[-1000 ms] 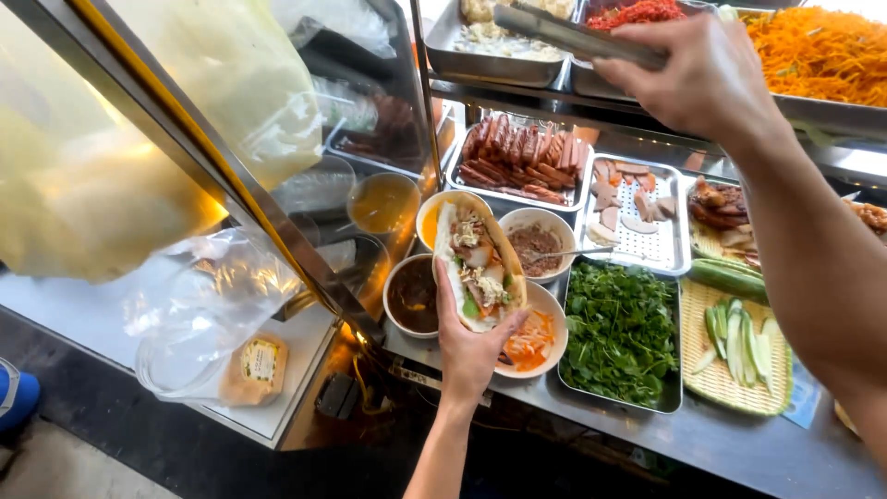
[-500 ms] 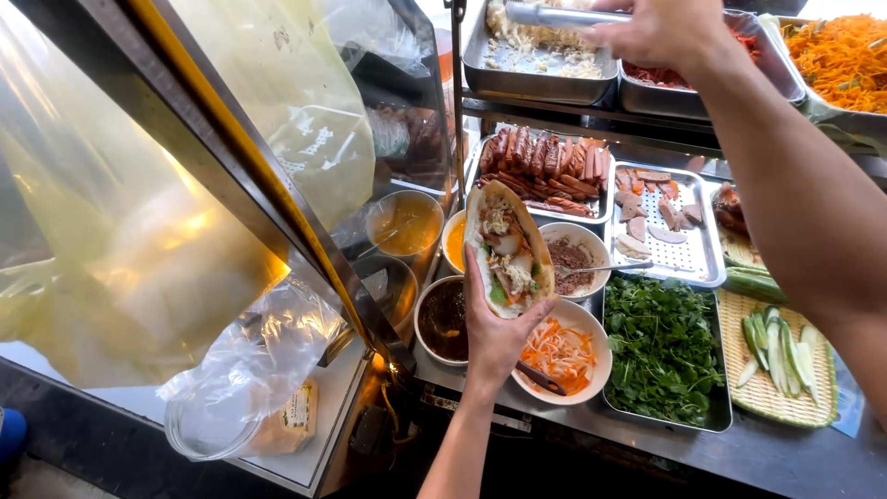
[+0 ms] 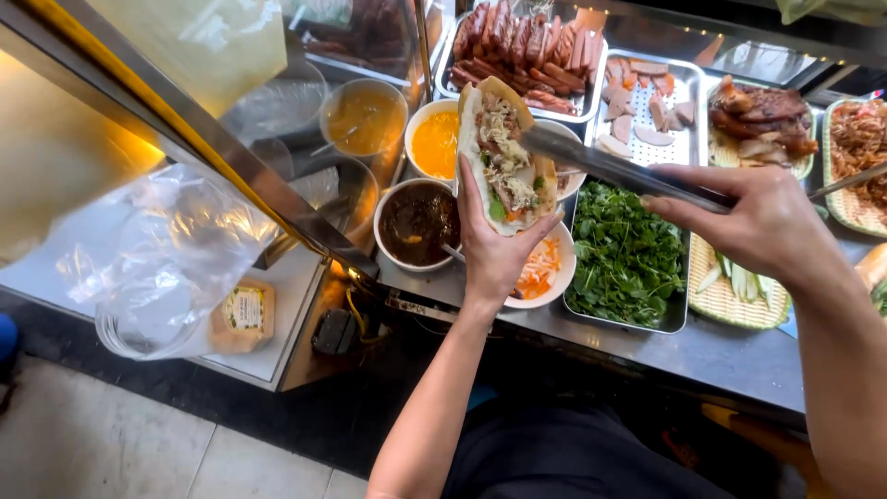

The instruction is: Assemble Vietnamese Banh Mi sandwiches by filling bread rolls with various meats, herbs, and sauces.

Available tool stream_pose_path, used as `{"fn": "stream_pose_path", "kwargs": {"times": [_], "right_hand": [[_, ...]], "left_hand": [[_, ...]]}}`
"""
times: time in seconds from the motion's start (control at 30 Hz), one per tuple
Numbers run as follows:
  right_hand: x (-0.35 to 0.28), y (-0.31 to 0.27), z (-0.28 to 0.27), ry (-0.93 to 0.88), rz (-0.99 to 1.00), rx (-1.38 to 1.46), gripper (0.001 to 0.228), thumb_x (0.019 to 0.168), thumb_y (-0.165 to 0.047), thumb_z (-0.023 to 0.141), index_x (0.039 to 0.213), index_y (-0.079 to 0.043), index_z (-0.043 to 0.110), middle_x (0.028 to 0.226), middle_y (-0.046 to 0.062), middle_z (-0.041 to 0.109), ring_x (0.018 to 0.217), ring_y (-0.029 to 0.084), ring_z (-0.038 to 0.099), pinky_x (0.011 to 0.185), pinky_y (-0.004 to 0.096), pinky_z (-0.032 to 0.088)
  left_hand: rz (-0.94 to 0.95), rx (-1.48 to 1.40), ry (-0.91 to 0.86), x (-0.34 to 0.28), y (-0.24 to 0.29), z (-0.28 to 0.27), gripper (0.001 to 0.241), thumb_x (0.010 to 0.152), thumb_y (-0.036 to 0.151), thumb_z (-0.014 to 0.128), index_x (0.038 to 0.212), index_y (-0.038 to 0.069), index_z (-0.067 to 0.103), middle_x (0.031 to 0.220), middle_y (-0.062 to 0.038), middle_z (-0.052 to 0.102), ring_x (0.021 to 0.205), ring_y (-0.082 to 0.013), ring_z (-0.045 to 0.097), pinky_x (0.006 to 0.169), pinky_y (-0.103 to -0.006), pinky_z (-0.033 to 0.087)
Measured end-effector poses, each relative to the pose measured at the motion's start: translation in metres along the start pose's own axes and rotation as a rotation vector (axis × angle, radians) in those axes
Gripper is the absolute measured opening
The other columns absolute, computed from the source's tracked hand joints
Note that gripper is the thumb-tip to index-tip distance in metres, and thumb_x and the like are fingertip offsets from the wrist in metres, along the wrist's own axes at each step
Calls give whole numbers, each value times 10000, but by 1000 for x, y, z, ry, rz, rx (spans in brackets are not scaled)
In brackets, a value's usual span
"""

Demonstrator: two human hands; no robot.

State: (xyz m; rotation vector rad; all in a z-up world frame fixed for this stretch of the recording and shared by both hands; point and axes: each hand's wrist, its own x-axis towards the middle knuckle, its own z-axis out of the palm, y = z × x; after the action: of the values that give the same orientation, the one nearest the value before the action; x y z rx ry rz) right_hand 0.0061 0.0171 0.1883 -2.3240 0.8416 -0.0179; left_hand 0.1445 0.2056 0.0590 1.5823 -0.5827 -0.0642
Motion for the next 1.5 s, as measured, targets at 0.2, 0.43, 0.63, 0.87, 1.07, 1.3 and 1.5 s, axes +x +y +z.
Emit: {"fn": "stream_pose_path", "kwargs": {"times": [0.2, 0.43, 0.63, 0.87, 1.07, 1.3, 1.5], "right_hand": [[-36, 33, 18, 60, -238, 18, 494, 878, -248, 794, 1310, -15, 729, 671, 126, 706, 421, 167, 480, 364, 281, 267], [-34, 87, 68, -208, -98, -506, 537, 929, -529, 686, 1400, -272, 670, 661, 31, 752, 446, 152, 609, 400, 293, 437], [-37, 100, 127, -103, -329, -424, 503, 906, -491, 684, 1392, -362, 659, 923, 18, 736, 832, 389, 731, 752, 557, 591], [-64, 90, 114, 47, -327, -346, 372, 946, -344, 732, 1313, -285, 742, 750, 43, 726, 602, 283, 605, 555, 444, 477], [-79, 77, 106, 67, -252, -278, 387, 952, -295, 761, 1308, -142, 765, 533, 73, 670, 325, 147, 413, 348, 298, 316], [-125, 21, 72, 90, -143, 30, 387, 941, -150, 756, 1305, -22, 723, 758, 143, 738, 357, 147, 427, 283, 262, 188], [-166, -41, 32, 190, -186, -93, 448, 953, -55, 777, 1387, 34, 713, 886, 196, 750, 433, 201, 560, 297, 280, 327]], "left_hand": [[-12, 101, 78, -48, 13, 1, 1259, 687, 176, 944, 1623, 80, 107, 1622, -255, 351, 1435, -370, 481, 1200, -423, 443], [-135, 46, 198, -115, 28, -40, 1169, 760, 50, 880, 1619, 72, 87, 1612, -241, 378, 1379, -310, 538, 1135, -347, 478], [-307, -5, 333, -146, 26, -48, 1332, 636, 167, 1006, 1654, 139, 147, 1646, -249, 240, 1523, -330, 308, 1246, -470, 294], [-275, -56, 231, -148, 12, -68, 1237, 698, 117, 932, 1632, 98, 122, 1584, -265, 331, 1399, -341, 458, 1136, -413, 448], [-189, -67, 111, -143, -8, -79, 1165, 737, 107, 886, 1614, 60, 120, 1577, -231, 384, 1353, -315, 539, 1115, -366, 492], [-124, 23, 48, -129, -29, -79, 1215, 699, 189, 916, 1620, 82, 130, 1584, -228, 373, 1387, -355, 505, 1152, -413, 459], [-30, 85, -2, -117, -37, -63, 1289, 692, 129, 929, 1640, 186, 57, 1601, -226, 342, 1409, -391, 468, 1163, -483, 455]]}}
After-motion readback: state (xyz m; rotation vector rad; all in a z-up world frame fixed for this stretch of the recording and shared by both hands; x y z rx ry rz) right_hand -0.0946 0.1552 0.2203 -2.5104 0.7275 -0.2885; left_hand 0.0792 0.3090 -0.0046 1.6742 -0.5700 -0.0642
